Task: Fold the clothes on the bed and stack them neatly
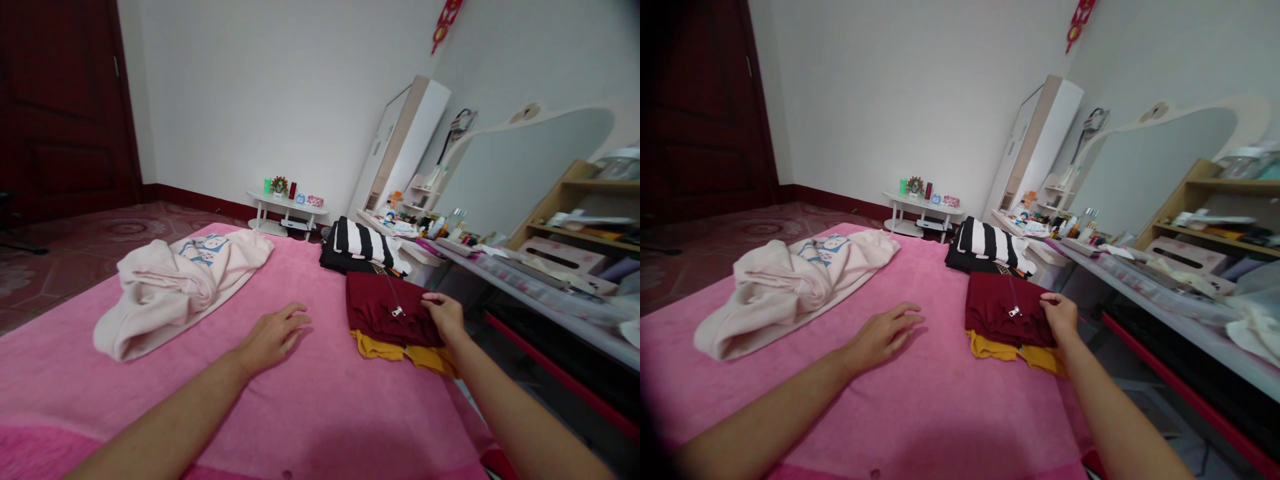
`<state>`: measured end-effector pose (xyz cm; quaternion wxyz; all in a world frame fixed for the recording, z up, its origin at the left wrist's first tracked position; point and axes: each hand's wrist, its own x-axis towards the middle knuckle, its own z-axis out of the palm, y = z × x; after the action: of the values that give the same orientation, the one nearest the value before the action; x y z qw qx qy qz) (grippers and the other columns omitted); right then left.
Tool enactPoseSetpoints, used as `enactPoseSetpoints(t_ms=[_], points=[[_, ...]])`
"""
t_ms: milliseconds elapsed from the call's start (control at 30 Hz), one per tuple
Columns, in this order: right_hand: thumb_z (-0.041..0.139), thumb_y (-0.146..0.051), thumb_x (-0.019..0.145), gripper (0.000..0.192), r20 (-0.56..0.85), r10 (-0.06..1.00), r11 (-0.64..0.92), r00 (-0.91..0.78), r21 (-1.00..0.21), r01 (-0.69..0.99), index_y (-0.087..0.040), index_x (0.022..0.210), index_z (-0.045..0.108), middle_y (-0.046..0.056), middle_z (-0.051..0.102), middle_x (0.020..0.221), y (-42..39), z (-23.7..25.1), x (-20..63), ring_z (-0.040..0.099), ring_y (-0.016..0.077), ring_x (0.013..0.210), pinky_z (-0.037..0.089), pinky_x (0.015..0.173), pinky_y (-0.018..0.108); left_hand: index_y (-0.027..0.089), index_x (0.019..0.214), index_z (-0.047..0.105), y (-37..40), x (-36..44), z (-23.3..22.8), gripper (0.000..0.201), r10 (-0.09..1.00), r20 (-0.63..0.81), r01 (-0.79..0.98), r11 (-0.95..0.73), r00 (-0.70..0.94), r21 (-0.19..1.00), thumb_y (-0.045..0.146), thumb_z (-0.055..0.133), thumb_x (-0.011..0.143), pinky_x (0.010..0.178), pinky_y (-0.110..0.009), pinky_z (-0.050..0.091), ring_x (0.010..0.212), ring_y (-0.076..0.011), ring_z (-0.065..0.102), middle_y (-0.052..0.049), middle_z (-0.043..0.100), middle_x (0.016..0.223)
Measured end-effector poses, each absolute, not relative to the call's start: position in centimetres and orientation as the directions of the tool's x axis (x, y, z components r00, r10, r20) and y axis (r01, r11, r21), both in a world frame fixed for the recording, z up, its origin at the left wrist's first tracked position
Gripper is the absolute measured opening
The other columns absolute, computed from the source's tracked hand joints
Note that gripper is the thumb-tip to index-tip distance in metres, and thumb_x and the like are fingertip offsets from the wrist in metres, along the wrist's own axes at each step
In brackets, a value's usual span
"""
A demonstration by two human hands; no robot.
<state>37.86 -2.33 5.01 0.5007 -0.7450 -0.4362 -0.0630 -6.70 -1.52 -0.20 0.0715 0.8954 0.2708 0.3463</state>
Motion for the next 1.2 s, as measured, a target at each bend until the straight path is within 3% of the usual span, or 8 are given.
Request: enactPoseSetpoints(t_ms=[133,333,433,533,667,800,933,1200], points=[[0.061,-0.032,0.064,0.028,0.517,0.596,-0.223,0.614,-0.628,0.745,-0.013,0.083,0.069,0.008,0.069,0.075,-2.7,4.7,38.8,0.062,0.0204,0.068,0.049,0.067,0.032,0.026,0.117,0.058,-1.3,-6.8,-0.4,0.03,0.55,0.565,0.444,-0.834,0.616,0.327,0.024,0.043,0.09,0.084,-0.027,0.05,0.096,-0.0153,0.062,-0.005,0.053,0.125],[0.064,-0.014,0.054,0.012,0.36,0.669,-0.467,0.65,-0.477,0.744,-0.019,0.064,0.069,0.011,0.067,0.083,-2.5,5.5,38.6,0.062,0.0295,0.084,0.047,0.078,0.046,0.027,0.115,0.059,-1.3,-6.6,-0.5,0.029,0.557,0.566,0.447,-0.829,0.608,0.335,0.027,0.041,0.092,0.082,-0.026,0.05,0.093,-0.0146,0.063,-0.005,0.054,0.124],[0.064,-0.023,0.066,0.025,0.442,0.632,-0.523,0.636,-0.362,0.771,-0.022,0.089,0.072,0.018,0.056,0.12,-1.5,7.3,36.2,0.051,0.0392,0.11,0.04,0.087,0.057,0.027,0.115,0.06,-1.3,-6.5,-0.5,0.029,0.565,0.558,0.457,-0.824,0.608,0.336,0.028,0.041,0.093,0.082,-0.027,0.051,0.091,-0.0144,0.063,-0.005,0.053,0.125],[0.044,-0.046,0.086,0.041,0.599,0.704,-0.371,0.382,-0.147,0.917,-0.027,0.118,0.061,0.012,0.04,0.14,-0.5,7.4,32.6,0.04,0.033,0.125,0.037,0.098,0.05,0.028,0.115,0.06,-1.1,-6.5,-0.7,0.029,0.587,0.55,0.476,-0.808,0.594,0.348,0.028,0.041,0.092,0.083,-0.028,0.051,0.092,-0.0147,0.063,-0.004,0.053,0.125],[0.029,-0.056,0.091,0.055,0.387,0.893,-0.262,0.229,0.034,0.965,-0.033,0.139,0.038,0.005,0.023,0.152,0.4,3.7,29.3,0.022,0.0302,0.137,0.029,0.104,0.053,0.027,0.115,0.058,-0.5,-6.7,-1.3,0.03,0.64,0.533,0.529,-0.765,0.554,0.369,0.024,0.045,0.088,0.084,-0.03,0.051,0.093,-0.0162,0.062,-0.006,0.049,0.129],[0.027,-0.054,0.092,0.055,0.108,0.935,-0.344,0.338,0.043,0.938,-0.036,0.144,0.027,0.005,0.013,0.155,1.3,2.5,28.4,0.016,0.0331,0.139,0.027,0.101,0.061,0.022,0.111,0.059,-0.1,-6.8,-1.8,0.032,0.672,0.508,0.553,-0.737,0.539,0.389,0.017,0.049,0.081,0.087,-0.03,0.05,0.098,-0.0182,0.06,-0.008,0.049,0.125],[0.043,-0.037,0.089,0.045,0.095,0.921,-0.384,0.378,0.052,0.922,-0.025,0.132,0.051,0.014,0.031,0.148,1.9,4.9,24.6,0.028,0.0366,0.134,0.028,0.099,0.062,0.022,0.106,0.062,-0.2,-6.8,-1.7,0.03,0.664,0.508,0.535,-0.746,0.549,0.397,0.015,0.05,0.08,0.09,-0.03,0.048,0.103,-0.0186,0.057,-0.007,0.052,0.118],[0.046,-0.031,0.087,0.041,0.217,0.972,0.142,-0.092,-0.231,0.962,-0.021,0.126,0.053,0.013,0.046,0.138,0.0,-1.0,9.6,0.036,0.0268,0.13,0.029,0.103,0.049,0.021,0.092,0.067,-0.3,-7.1,-1.6,0.021,0.725,0.499,0.575,-0.685,0.475,0.448,0.015,0.052,0.078,0.087,-0.03,0.049,0.098,-0.0183,0.059,-0.007,0.054,0.115]])
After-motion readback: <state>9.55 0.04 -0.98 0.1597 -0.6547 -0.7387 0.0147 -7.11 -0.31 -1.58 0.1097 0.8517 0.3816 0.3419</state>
